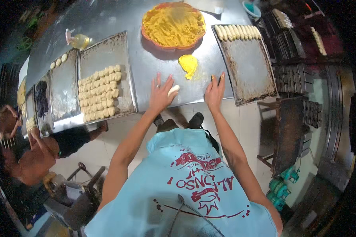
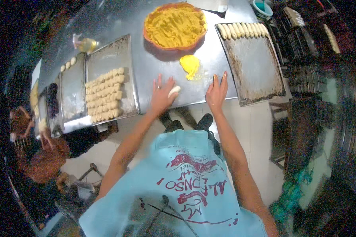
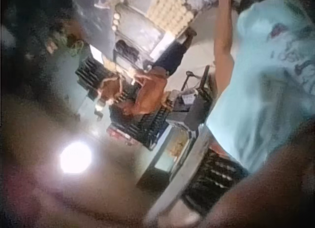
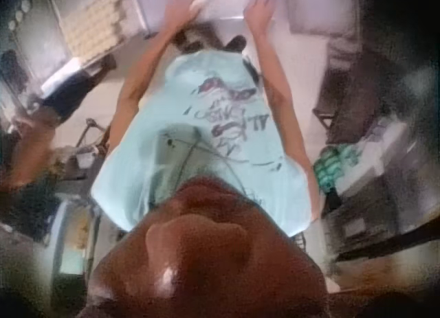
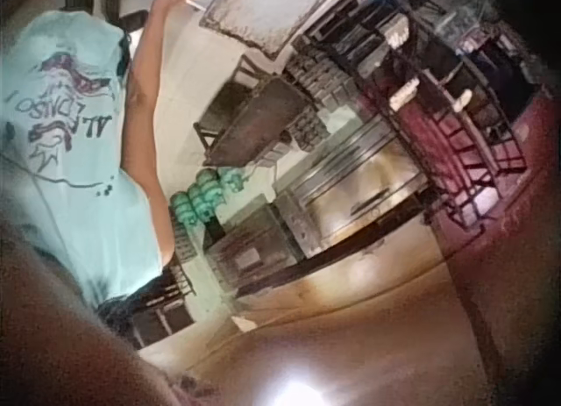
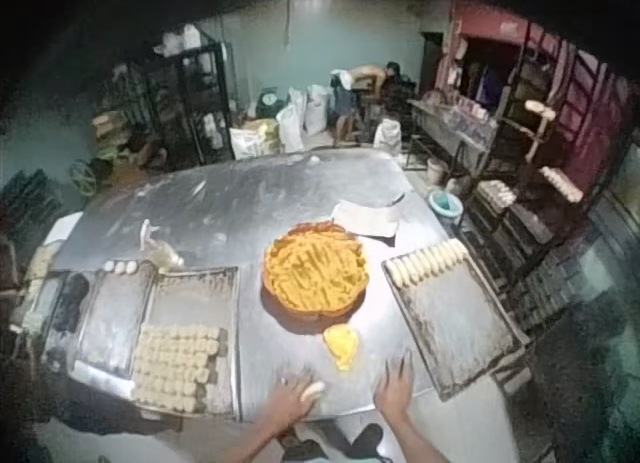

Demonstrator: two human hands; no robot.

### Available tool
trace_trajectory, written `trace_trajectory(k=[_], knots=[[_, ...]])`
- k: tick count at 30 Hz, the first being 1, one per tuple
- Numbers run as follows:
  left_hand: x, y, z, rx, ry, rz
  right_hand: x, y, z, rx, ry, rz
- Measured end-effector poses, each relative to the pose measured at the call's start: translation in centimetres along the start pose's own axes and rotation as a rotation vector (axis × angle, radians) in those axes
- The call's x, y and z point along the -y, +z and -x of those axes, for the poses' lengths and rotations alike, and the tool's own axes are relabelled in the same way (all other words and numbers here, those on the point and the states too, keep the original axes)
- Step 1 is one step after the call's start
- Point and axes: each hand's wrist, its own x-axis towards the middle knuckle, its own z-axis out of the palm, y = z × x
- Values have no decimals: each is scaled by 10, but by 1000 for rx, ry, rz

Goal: Filling small pieces of dough with yellow paste and rolling them into cylinders on a bakery table.

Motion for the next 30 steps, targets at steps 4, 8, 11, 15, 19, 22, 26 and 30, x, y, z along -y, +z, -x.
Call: trace_trajectory(k=[4, 8, 11, 15, 19, 22, 26, 30], knots=[[-26, 6, 14, -3, -100, -11, -2, -1, -1, 14, -22, -15], [-44, -12, 10, -234, -293, -135, -12, -1, -10, -7, -109, -92], [-66, -10, 16, 209, -406, 79, -11, -18, 10, 104, 36, -353], [-88, -32, 18, -65, -550, 559, 43, -26, 40, 355, 441, -737], [-67, -82, 32, -301, -594, 769, 140, -29, 39, 702, 954, -1358], [0, -117, 54, -286, -415, 862, 187, -12, 30, 632, 1073, -1343], [155, -127, 103, -354, -274, 115, 200, -1, 27, 587, 1125, -1397], [138, -135, 78, -284, -251, 286, 116, 17, 58, 586, 1125, -1411]])
